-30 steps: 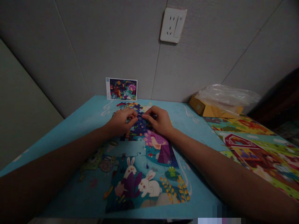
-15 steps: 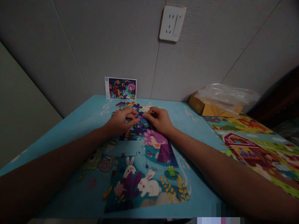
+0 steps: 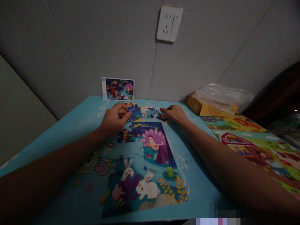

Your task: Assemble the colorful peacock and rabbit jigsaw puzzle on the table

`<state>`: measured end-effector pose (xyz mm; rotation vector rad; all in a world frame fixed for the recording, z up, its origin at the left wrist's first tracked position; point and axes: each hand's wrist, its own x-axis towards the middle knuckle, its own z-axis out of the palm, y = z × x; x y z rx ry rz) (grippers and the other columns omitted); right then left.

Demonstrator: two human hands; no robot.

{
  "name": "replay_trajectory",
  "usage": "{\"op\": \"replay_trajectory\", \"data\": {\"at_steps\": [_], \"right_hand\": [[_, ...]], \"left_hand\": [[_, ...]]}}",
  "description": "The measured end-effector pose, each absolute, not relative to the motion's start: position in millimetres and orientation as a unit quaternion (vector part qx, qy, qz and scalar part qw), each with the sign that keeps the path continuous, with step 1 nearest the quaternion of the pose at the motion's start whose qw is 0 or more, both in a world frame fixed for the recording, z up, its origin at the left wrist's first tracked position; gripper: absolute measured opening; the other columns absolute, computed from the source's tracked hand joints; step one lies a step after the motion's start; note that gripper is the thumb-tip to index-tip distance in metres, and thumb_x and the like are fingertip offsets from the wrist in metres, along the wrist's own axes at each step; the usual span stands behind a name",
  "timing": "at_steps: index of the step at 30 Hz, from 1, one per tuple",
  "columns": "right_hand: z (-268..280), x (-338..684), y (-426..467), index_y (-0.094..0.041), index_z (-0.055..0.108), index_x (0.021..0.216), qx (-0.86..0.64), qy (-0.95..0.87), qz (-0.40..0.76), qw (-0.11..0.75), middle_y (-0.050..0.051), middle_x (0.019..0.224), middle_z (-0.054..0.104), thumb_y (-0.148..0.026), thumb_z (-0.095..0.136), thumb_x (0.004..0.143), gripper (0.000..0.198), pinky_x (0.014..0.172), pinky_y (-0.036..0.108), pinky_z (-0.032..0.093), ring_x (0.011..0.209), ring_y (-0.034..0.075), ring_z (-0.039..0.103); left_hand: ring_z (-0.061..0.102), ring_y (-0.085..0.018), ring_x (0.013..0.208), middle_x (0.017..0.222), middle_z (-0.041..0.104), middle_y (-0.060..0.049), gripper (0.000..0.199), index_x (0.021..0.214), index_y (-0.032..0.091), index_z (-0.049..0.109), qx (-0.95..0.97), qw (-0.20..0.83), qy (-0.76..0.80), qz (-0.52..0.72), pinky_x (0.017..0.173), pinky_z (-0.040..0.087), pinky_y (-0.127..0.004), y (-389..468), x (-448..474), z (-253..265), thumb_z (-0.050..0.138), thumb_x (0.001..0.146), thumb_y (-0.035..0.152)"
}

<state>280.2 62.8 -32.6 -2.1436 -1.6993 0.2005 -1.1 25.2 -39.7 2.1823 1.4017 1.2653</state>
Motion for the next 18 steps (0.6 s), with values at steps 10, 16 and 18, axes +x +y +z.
{"op": "replay_trajectory", "data": {"at_steps": [10, 16, 18], "right_hand": [[-41.9, 255.0, 53.6, -0.010, 0.076, 0.095, -0.729, -0.668, 0.010, 0.147, 0.023, 0.103, 0.070, -0.051, 0.061, 0.084, 0.044, 0.077, 0.036, 0.049, 0.095, 0.031, 0.066], [-42.5, 237.2, 39.7, -0.014, 0.066, 0.112, -0.488, -0.795, -0.017, 0.360, 0.015, 0.107, 0.066, -0.042, 0.056, 0.090, 0.036, 0.089, 0.037, 0.047, 0.098, 0.026, 0.060], [-43.0, 225.6, 32.0, -0.017, 0.062, 0.117, -0.356, -0.865, 0.030, 0.353, 0.012, 0.110, 0.065, -0.048, 0.058, 0.088, 0.043, 0.088, 0.035, 0.047, 0.098, 0.024, 0.059]], "left_hand": [[0.061, -0.018, 0.064, 0.063, 0.064, 0.001, 0.019, 0.088, 0.021, 0.054, 0.747, 0.115, 0.510, 0.410, 0.067, 0.047, -0.030, 24.8, -0.7, -38.1, 0.057, 0.084, 0.040], [0.065, -0.020, 0.072, 0.070, 0.069, 0.000, 0.021, 0.091, 0.021, 0.054, 0.782, 0.128, 0.464, 0.397, 0.073, 0.049, -0.032, 22.9, 0.1, -39.1, 0.056, 0.087, 0.042], [0.067, -0.020, 0.076, 0.075, 0.071, 0.000, 0.022, 0.094, 0.020, 0.055, 0.798, 0.135, 0.439, 0.391, 0.078, 0.050, -0.032, 21.7, 1.2, -39.7, 0.056, 0.087, 0.041]]}}
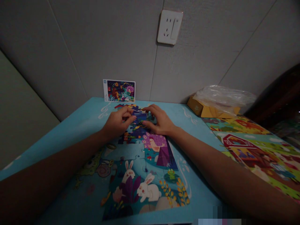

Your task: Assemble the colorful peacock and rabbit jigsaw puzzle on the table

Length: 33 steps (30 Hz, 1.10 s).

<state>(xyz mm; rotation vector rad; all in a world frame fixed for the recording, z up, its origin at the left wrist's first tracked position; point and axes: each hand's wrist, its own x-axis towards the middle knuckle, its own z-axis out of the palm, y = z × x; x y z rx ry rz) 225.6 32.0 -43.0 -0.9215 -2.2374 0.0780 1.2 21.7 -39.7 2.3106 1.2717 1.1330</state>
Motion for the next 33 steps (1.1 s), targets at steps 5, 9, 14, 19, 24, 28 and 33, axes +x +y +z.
{"op": "replay_trajectory", "data": {"at_steps": [5, 9, 14, 19, 24, 28, 33], "right_hand": [[-45.7, 215.6, 31.0, -0.019, 0.062, 0.089, -0.401, -0.828, 0.059, 0.388, 0.007, 0.081, 0.064, -0.043, 0.045, 0.095, 0.030, 0.075, 0.032, 0.043, 0.077, 0.021, 0.057], [-44.8, 243.8, 51.3, -0.016, 0.065, 0.084, -0.625, -0.648, 0.008, 0.435, 0.012, 0.082, 0.065, -0.035, 0.034, 0.097, 0.039, 0.077, 0.036, 0.043, 0.081, 0.024, 0.059], [-52.8, 275.9, 67.2, -0.007, 0.073, 0.096, -0.796, -0.536, -0.033, 0.277, 0.030, 0.112, 0.062, -0.028, 0.053, 0.084, 0.032, 0.089, 0.055, 0.041, 0.109, 0.042, 0.056], [-55.1, 266.4, 62.8, -0.011, 0.063, 0.126, -0.765, -0.570, -0.072, 0.290, 0.025, 0.127, 0.058, -0.023, 0.056, 0.084, 0.044, 0.096, 0.054, 0.039, 0.120, 0.040, 0.051], [-52.0, 250.5, 58.7, -0.019, 0.065, 0.127, -0.601, -0.757, -0.021, 0.256, 0.015, 0.128, 0.065, -0.050, 0.060, 0.089, 0.049, 0.098, 0.052, 0.035, 0.121, 0.037, 0.050], [-53.6, 244.3, 59.1, -0.022, 0.067, 0.123, -0.546, -0.810, 0.017, 0.214, 0.010, 0.119, 0.070, -0.046, 0.067, 0.085, 0.045, 0.101, 0.052, 0.032, 0.116, 0.034, 0.053], [-54.1, 244.9, 61.2, -0.020, 0.064, 0.124, -0.540, -0.799, 0.063, 0.258, 0.010, 0.113, 0.070, -0.033, 0.076, 0.078, 0.049, 0.099, 0.049, 0.036, 0.109, 0.030, 0.058]], "left_hand": [[0.067, -0.023, 0.093, 0.096, 0.072, -0.007, 0.025, 0.098, 0.018, 0.062, 0.834, 0.116, 0.384, 0.379, 0.088, 0.051, -0.036, 23.8, 0.2, -39.7, 0.055, 0.088, 0.041], [0.062, -0.029, 0.106, 0.107, 0.072, -0.011, 0.031, 0.111, 0.017, 0.064, 0.799, 0.049, 0.476, 0.365, 0.098, 0.047, -0.043, 36.1, -8.8, -40.0, 0.054, 0.089, 0.037], [0.059, -0.035, 0.116, 0.123, 0.068, -0.017, 0.043, 0.119, 0.011, 0.065, 0.778, 0.009, 0.555, 0.295, 0.108, 0.038, -0.051, 53.1, -19.1, -46.2, 0.054, 0.087, 0.037], [0.050, -0.034, 0.131, 0.141, 0.058, -0.015, 0.052, 0.127, 0.015, 0.064, 0.823, 0.010, 0.509, 0.254, 0.115, 0.031, -0.051, 53.8, -18.5, -51.1, 0.053, 0.087, 0.047], [0.040, -0.037, 0.138, 0.151, 0.050, -0.010, 0.056, 0.133, 0.024, 0.063, 0.829, 0.033, 0.510, 0.226, 0.113, 0.030, -0.058, 49.0, -14.9, -54.1, 0.056, 0.086, 0.053], [0.036, -0.040, 0.139, 0.153, 0.047, -0.008, 0.057, 0.135, 0.026, 0.062, 0.838, 0.043, 0.508, 0.194, 0.112, 0.028, -0.062, 45.9, -13.1, -52.7, 0.054, 0.086, 0.055], [0.037, -0.042, 0.138, 0.150, 0.051, -0.010, 0.057, 0.134, 0.025, 0.063, 0.837, 0.052, 0.515, 0.179, 0.110, 0.029, -0.063, 45.1, -12.4, -51.9, 0.054, 0.086, 0.054]]}}
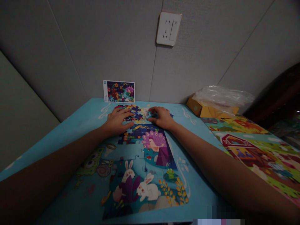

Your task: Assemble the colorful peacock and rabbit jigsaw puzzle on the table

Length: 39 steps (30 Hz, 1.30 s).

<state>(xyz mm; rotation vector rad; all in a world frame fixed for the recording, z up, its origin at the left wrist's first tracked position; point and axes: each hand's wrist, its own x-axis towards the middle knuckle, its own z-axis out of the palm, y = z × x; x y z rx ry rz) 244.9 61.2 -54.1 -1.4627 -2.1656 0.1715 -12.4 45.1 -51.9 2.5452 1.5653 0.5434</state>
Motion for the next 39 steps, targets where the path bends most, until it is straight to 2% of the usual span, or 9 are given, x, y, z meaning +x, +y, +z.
{"op": "replay_trajectory", "data": {"at_steps": [5, 9, 12, 16, 20, 23, 28, 32, 39], "right_hand": [[-57.7, 248.3, 65.0, -0.018, 0.067, 0.108, -0.466, -0.779, 0.138, 0.397, 0.007, 0.103, 0.067, -0.013, 0.067, 0.074, 0.035, 0.090, 0.036, 0.046, 0.095, 0.020, 0.062], [-59.3, 244.6, 63.7, -0.018, 0.066, 0.094, -0.425, -0.716, 0.266, 0.486, 0.002, 0.087, 0.066, -0.022, 0.062, 0.079, 0.016, 0.076, 0.030, 0.050, 0.078, 0.015, 0.064], [-58.4, 235.8, 58.3, -0.019, 0.065, 0.089, -0.400, -0.694, 0.306, 0.515, 0.001, 0.085, 0.067, -0.029, 0.067, 0.077, 0.016, 0.072, 0.029, 0.051, 0.073, 0.014, 0.064], [-54.5, 226.7, 52.3, -0.020, 0.065, 0.081, -0.368, -0.726, 0.259, 0.520, 0.002, 0.084, 0.066, -0.029, 0.067, 0.079, 0.010, 0.074, 0.030, 0.052, 0.077, 0.015, 0.063], [-48.3, 237.6, 55.6, -0.019, 0.066, 0.080, -0.445, -0.709, 0.085, 0.541, 0.006, 0.088, 0.064, -0.017, 0.055, 0.084, 0.012, 0.080, 0.033, 0.050, 0.084, 0.018, 0.061], [-47.7, 253.5, 61.4, -0.015, 0.069, 0.093, -0.596, -0.631, -0.020, 0.497, 0.011, 0.100, 0.064, -0.005, 0.046, 0.081, 0.028, 0.085, 0.036, 0.047, 0.092, 0.022, 0.060], [-54.2, 262.7, 63.6, -0.017, 0.072, 0.106, -0.730, -0.622, -0.033, 0.281, 0.016, 0.111, 0.066, -0.005, 0.049, 0.079, 0.038, 0.091, 0.047, 0.040, 0.105, 0.031, 0.059], [-52.6, 253.8, 59.2, -0.017, 0.072, 0.109, -0.690, -0.661, -0.094, 0.279, 0.016, 0.116, 0.066, -0.008, 0.050, 0.083, 0.036, 0.096, 0.049, 0.035, 0.115, 0.033, 0.054], [-48.2, 230.1, 46.6, -0.019, 0.068, 0.120, -0.483, -0.833, -0.016, 0.268, 0.010, 0.123, 0.069, -0.034, 0.052, 0.098, 0.031, 0.102, 0.046, 0.033, 0.119, 0.028, 0.055]], "left_hand": [[0.040, -0.038, 0.136, 0.148, 0.053, -0.010, 0.057, 0.134, 0.024, 0.063, 0.841, 0.061, 0.501, 0.194, 0.111, 0.029, -0.059, 46.8, -13.5, -52.4, 0.054, 0.086, 0.054], [0.039, -0.035, 0.136, 0.146, 0.055, -0.007, 0.057, 0.139, 0.026, 0.058, 0.856, 0.072, 0.464, 0.218, 0.112, 0.030, -0.058, 42.4, -11.7, -48.6, 0.056, 0.087, 0.050], [0.037, -0.036, 0.138, 0.146, 0.055, -0.008, 0.059, 0.144, 0.028, 0.054, 0.872, 0.082, 0.425, 0.229, 0.113, 0.030, -0.057, 34.7, -8.4, -45.5, 0.059, 0.087, 0.043], [0.035, -0.035, 0.142, 0.146, 0.052, -0.010, 0.052, 0.140, 0.028, 0.058, 0.896, 0.090, 0.373, 0.223, 0.116, 0.029, -0.054, 28.0, -5.7, -45.1, 0.059, 0.090, 0.040], [0.034, -0.036, 0.142, 0.152, 0.045, -0.013, 0.059, 0.143, 0.024, 0.056, 0.881, 0.095, 0.402, 0.229, 0.116, 0.029, -0.055, 30.1, -6.7, -47.0, 0.059, 0.088, 0.045], [0.032, -0.036, 0.142, 0.147, 0.052, -0.012, 0.060, 0.143, 0.021, 0.054, 0.869, 0.093, 0.427, 0.233, 0.115, 0.029, -0.057, 33.7, -7.6, -47.7, 0.056, 0.089, 0.045], [0.033, -0.039, 0.139, 0.144, 0.058, -0.007, 0.052, 0.134, 0.022, 0.062, 0.852, 0.074, 0.467, 0.224, 0.112, 0.028, -0.062, 37.4, -7.6, -48.7, 0.056, 0.088, 0.045], [0.033, -0.040, 0.139, 0.149, 0.053, -0.005, 0.054, 0.135, 0.024, 0.062, 0.853, 0.066, 0.484, 0.184, 0.112, 0.029, -0.061, 38.5, -7.8, -49.6, 0.056, 0.086, 0.047], [0.037, -0.037, 0.138, 0.144, 0.055, -0.012, 0.064, 0.142, 0.019, 0.054, 0.838, 0.060, 0.517, 0.161, 0.113, 0.031, -0.056, 36.3, -5.4, -47.5, 0.057, 0.085, 0.047]]}}
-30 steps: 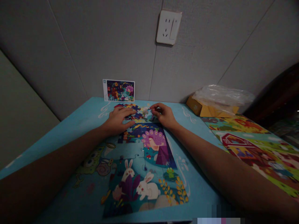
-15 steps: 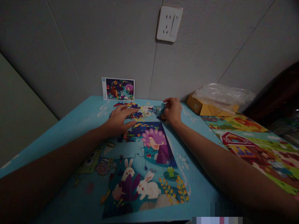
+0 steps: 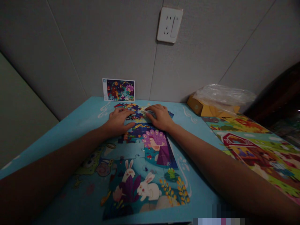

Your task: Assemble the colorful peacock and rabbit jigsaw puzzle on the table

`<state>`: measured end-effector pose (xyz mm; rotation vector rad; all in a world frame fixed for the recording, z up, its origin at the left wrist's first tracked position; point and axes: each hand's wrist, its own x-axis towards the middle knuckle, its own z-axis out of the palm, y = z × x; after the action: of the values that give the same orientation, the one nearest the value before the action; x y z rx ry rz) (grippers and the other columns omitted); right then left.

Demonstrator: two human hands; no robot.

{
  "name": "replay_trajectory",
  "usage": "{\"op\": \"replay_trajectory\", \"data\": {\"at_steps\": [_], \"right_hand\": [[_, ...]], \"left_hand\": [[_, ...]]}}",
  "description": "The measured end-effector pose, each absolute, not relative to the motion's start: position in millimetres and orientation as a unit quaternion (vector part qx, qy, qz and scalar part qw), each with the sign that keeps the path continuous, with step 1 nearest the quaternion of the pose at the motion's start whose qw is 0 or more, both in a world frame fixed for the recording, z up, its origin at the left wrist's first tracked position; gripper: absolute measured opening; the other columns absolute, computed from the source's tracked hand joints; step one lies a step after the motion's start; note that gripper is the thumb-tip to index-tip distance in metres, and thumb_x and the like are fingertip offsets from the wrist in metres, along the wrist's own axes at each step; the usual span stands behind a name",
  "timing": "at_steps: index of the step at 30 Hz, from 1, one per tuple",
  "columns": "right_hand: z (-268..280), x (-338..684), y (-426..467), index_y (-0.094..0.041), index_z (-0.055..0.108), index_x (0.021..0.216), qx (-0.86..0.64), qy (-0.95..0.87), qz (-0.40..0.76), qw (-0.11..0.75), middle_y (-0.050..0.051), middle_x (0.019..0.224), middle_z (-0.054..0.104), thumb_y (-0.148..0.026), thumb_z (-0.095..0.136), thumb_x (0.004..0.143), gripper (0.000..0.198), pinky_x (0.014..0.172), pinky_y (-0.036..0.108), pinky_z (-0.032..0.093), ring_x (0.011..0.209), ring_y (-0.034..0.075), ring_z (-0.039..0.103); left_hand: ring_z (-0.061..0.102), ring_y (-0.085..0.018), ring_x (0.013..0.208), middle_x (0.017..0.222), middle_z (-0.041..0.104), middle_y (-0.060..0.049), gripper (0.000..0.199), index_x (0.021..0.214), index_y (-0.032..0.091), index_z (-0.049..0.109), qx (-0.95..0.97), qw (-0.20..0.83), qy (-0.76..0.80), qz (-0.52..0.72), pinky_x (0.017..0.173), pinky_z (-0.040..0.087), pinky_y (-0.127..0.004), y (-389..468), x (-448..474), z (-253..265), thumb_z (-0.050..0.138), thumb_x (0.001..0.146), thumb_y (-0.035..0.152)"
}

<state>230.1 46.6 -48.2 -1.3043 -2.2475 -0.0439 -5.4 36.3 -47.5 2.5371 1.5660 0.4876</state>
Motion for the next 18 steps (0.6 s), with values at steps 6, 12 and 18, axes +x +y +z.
{"op": "replay_trajectory", "data": {"at_steps": [6, 12, 18], "right_hand": [[-52.3, 221.0, 42.9, -0.024, 0.067, 0.123, -0.390, -0.897, 0.039, 0.205, 0.008, 0.128, 0.068, -0.044, 0.051, 0.100, 0.035, 0.105, 0.047, 0.030, 0.123, 0.027, 0.056], [-56.5, 223.1, 49.6, -0.019, 0.070, 0.108, -0.412, -0.879, 0.037, 0.237, 0.009, 0.113, 0.072, -0.033, 0.063, 0.093, 0.022, 0.099, 0.044, 0.034, 0.110, 0.027, 0.061], [-59.4, 222.1, 51.3, -0.018, 0.069, 0.109, -0.419, -0.860, 0.076, 0.282, 0.008, 0.110, 0.073, -0.024, 0.071, 0.084, 0.025, 0.095, 0.039, 0.040, 0.104, 0.023, 0.063]], "left_hand": [[0.039, -0.036, 0.138, 0.140, 0.057, -0.015, 0.062, 0.140, 0.019, 0.057, 0.840, 0.061, 0.511, 0.171, 0.113, 0.033, -0.054, 37.7, -5.3, -49.2, 0.058, 0.085, 0.047], [0.040, -0.035, 0.136, 0.138, 0.058, -0.011, 0.058, 0.136, 0.022, 0.060, 0.844, 0.071, 0.498, 0.186, 0.113, 0.033, -0.053, 41.4, -8.3, -51.2, 0.058, 0.085, 0.047], [0.040, -0.036, 0.135, 0.140, 0.059, -0.009, 0.059, 0.138, 0.022, 0.059, 0.844, 0.072, 0.497, 0.187, 0.112, 0.033, -0.055, 42.4, -9.8, -51.1, 0.059, 0.085, 0.048]]}}
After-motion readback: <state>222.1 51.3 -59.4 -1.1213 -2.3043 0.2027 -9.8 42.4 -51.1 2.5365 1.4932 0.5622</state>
